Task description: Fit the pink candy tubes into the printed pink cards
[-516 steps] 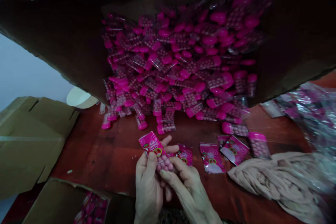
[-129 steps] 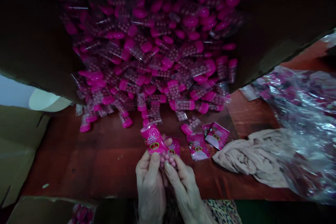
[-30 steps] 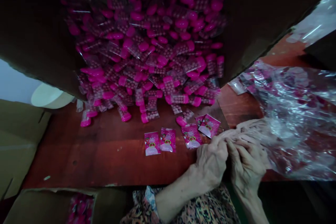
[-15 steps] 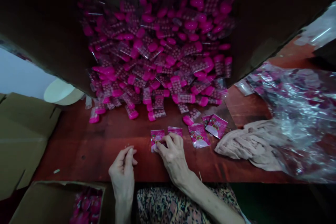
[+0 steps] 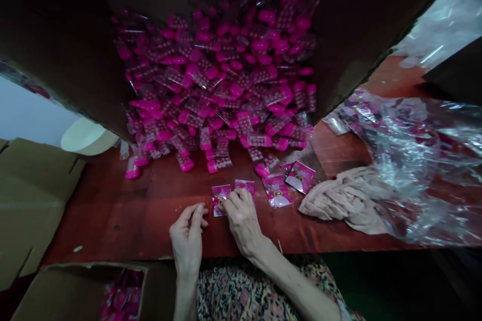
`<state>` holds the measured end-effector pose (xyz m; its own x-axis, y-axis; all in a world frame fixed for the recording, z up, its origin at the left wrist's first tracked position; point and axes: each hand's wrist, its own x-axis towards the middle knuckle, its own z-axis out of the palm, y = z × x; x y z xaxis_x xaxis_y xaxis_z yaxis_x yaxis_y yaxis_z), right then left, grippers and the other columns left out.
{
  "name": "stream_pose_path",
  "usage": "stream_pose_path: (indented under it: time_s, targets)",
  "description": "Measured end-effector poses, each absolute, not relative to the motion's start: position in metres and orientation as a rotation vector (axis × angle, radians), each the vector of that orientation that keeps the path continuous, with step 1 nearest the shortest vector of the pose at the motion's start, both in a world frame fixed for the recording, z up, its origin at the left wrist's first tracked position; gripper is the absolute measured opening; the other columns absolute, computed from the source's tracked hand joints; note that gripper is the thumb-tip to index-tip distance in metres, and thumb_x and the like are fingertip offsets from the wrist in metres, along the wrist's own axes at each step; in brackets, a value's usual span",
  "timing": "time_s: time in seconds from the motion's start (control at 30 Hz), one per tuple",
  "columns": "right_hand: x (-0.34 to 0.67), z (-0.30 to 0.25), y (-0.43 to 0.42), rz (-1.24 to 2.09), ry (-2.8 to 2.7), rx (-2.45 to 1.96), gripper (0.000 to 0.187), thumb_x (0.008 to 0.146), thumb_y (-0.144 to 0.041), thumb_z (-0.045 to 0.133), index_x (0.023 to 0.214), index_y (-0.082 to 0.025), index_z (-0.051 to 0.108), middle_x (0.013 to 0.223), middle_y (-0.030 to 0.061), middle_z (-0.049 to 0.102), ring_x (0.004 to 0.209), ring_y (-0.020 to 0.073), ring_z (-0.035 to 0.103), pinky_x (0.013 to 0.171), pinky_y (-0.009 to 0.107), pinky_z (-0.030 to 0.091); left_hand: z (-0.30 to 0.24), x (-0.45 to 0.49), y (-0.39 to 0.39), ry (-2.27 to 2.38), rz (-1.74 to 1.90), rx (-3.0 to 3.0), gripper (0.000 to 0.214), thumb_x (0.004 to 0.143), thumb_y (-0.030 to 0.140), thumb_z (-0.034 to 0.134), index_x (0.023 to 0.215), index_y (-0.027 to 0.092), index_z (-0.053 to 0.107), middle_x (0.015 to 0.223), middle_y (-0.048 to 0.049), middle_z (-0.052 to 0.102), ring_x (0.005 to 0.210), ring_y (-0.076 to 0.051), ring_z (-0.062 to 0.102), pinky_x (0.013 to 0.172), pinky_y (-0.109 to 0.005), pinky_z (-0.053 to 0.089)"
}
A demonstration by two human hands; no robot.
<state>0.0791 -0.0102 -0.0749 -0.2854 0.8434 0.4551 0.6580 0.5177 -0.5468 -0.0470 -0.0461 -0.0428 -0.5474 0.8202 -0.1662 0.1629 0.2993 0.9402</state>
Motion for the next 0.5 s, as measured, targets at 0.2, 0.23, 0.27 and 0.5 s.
stream_pose_path:
  time_s: [0.2,0.23,0.27,0.5]
  targets:
    - [0.090,-0.052,-0.018,0.304,-1.956,-1.002,0.023,0.092,-0.020,0.045,0.080,-0.019,0.064,0.072,0.0026,0.062,0.083,0.0185,0.048,0.077,0.031,0.040,-0.029,-0.031,-0.035,1.508,1.356,0.577,0.029,0.063,0.040,0.073,0.064,0.011,0.071,0.057,-0.0042,0.066,0.050,-0.011,0.053,0.050,-0.021,0.041]
    - [0.090,-0.049,-0.019,0.307,-1.942,-0.985,0.023,0.092,-0.020,0.045,0.079,-0.020,0.064,0.070,0.0019,0.062,0.082,0.0180,0.049,0.077,0.031,0.041,-0.026,-0.027,-0.031,1.428,1.362,0.492,0.025,0.058,0.034,0.077,0.064,0.011,0.071,0.058,-0.0040,0.067,0.050,-0.010,0.053,0.051,-0.021,0.042]
    - [0.090,-0.046,-0.020,0.305,-1.920,-0.989,0.022,0.091,-0.019,0.046,0.079,-0.021,0.064,0.071,0.0019,0.061,0.081,0.0178,0.050,0.077,0.031,0.042,-0.023,-0.023,-0.027,1.374,1.372,0.414,0.023,0.053,0.029,0.080,0.064,0.011,0.071,0.058,-0.0038,0.067,0.050,-0.010,0.053,0.051,-0.020,0.043]
    - [0.088,-0.038,-0.023,0.953,-1.399,-1.297,0.014,0.077,-0.024,0.066,0.088,-0.016,0.062,0.076,0.0024,0.065,0.067,0.0154,0.059,0.059,0.024,0.049,-0.017,-0.001,-0.017,1.328,1.500,0.208,0.022,0.047,0.023,0.082,0.062,0.013,0.071,0.056,-0.0008,0.067,0.049,-0.007,0.054,0.050,-0.017,0.044]
